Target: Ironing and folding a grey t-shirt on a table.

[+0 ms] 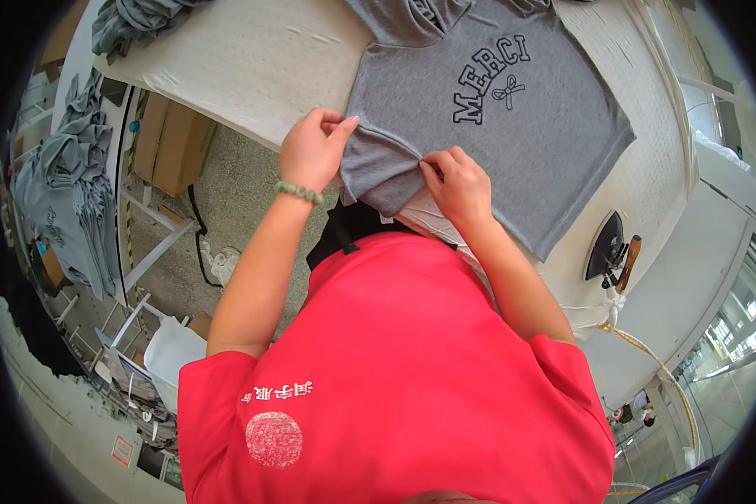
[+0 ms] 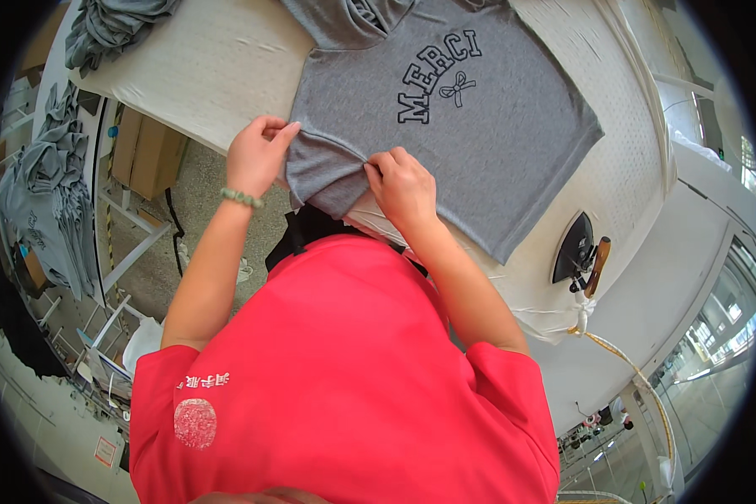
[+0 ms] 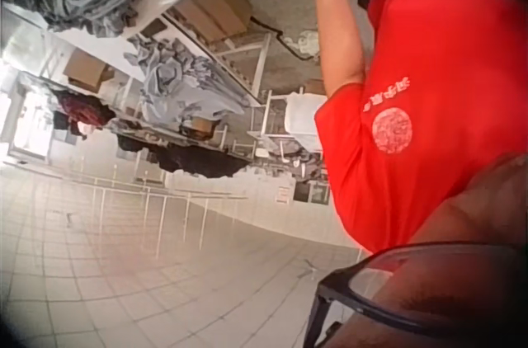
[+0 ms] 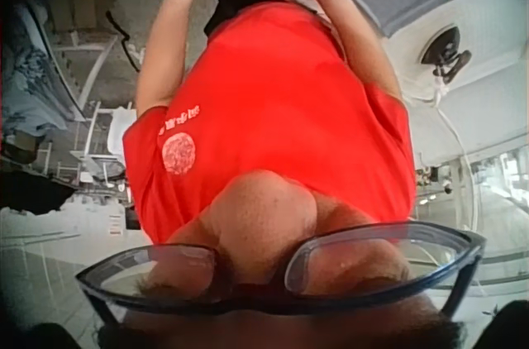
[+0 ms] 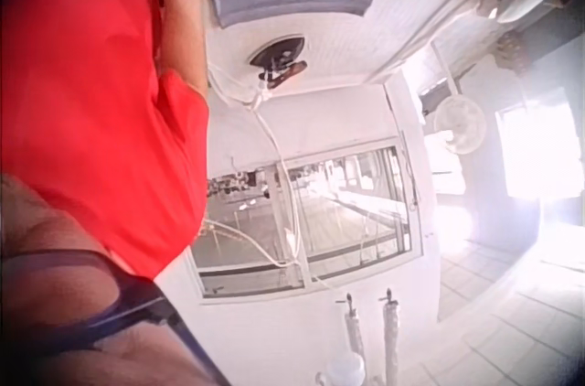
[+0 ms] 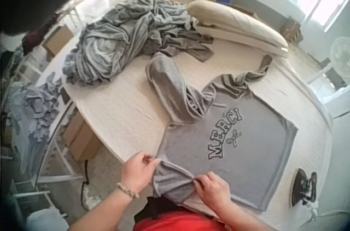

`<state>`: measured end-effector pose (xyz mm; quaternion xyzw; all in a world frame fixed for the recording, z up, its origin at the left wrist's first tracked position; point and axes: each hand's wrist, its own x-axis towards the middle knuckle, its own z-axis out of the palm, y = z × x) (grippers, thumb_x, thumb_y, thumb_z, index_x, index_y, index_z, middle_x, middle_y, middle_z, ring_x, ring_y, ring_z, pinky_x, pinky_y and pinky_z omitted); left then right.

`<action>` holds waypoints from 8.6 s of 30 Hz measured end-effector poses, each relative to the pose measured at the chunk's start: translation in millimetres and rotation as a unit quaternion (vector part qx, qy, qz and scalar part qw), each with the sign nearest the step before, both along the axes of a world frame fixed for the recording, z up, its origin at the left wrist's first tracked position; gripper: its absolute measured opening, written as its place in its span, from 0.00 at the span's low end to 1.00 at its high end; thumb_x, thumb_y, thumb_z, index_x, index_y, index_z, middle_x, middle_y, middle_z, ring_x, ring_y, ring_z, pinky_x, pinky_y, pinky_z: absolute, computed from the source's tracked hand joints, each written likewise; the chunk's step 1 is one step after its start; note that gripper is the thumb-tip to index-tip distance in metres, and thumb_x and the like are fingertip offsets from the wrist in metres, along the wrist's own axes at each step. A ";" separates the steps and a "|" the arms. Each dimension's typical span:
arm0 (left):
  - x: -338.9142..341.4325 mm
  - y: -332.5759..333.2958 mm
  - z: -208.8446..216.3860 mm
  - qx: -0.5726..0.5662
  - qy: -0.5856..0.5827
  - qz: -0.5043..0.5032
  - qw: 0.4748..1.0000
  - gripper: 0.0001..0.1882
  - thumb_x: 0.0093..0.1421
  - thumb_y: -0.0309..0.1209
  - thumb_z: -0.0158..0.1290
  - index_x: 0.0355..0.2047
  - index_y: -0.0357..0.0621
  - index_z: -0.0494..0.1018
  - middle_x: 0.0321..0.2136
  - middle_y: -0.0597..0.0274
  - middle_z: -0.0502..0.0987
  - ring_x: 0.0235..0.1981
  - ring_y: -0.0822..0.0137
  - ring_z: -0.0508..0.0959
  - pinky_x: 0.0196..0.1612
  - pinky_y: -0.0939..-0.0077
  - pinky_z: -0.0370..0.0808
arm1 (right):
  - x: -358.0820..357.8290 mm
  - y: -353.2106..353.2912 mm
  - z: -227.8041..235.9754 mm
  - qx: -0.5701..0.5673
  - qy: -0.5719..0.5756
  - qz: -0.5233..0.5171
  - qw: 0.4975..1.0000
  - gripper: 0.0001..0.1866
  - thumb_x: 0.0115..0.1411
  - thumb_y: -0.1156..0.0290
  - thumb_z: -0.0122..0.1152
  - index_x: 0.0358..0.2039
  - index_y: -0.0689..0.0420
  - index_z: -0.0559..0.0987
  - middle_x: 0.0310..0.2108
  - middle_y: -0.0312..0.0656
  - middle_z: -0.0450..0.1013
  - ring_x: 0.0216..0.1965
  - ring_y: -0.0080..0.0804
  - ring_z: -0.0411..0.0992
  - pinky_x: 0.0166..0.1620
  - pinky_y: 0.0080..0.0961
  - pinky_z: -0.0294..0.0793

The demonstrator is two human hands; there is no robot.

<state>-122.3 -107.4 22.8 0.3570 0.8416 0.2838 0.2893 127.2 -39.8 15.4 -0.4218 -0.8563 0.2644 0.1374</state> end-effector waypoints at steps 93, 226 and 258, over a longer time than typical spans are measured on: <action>23.9 -3.9 -30.0 0.023 0.078 0.078 0.994 0.14 0.71 0.38 0.59 0.42 0.40 0.70 0.23 0.53 0.81 0.27 0.48 0.81 0.33 0.54 0.75 | -99.5 82.1 -30.6 0.163 0.034 0.184 0.969 0.35 0.69 0.49 0.59 0.69 0.60 0.72 0.74 0.44 0.63 0.75 0.40 0.59 0.78 0.45 0.52; -35.5 377.8 15.1 -0.007 0.437 -0.623 0.649 0.47 0.45 0.27 0.72 0.68 0.40 0.67 0.70 0.57 0.66 0.59 0.57 0.78 0.56 0.65 0.81 | 434.9 24.4 57.6 0.064 -0.271 -0.422 0.863 0.35 0.67 0.58 0.68 0.69 0.59 0.69 0.63 0.58 0.71 0.62 0.55 0.71 0.63 0.47 0.70; -54.7 312.6 -2.2 -0.033 0.183 -0.252 0.950 0.11 0.62 0.32 0.62 0.44 0.47 0.76 0.35 0.50 0.84 0.41 0.45 0.84 0.44 0.50 0.79 | -113.0 388.4 77.7 -0.091 -0.210 0.033 0.973 0.22 0.62 0.54 0.68 0.35 0.66 0.83 0.25 0.49 0.80 0.28 0.47 0.80 0.34 0.43 0.78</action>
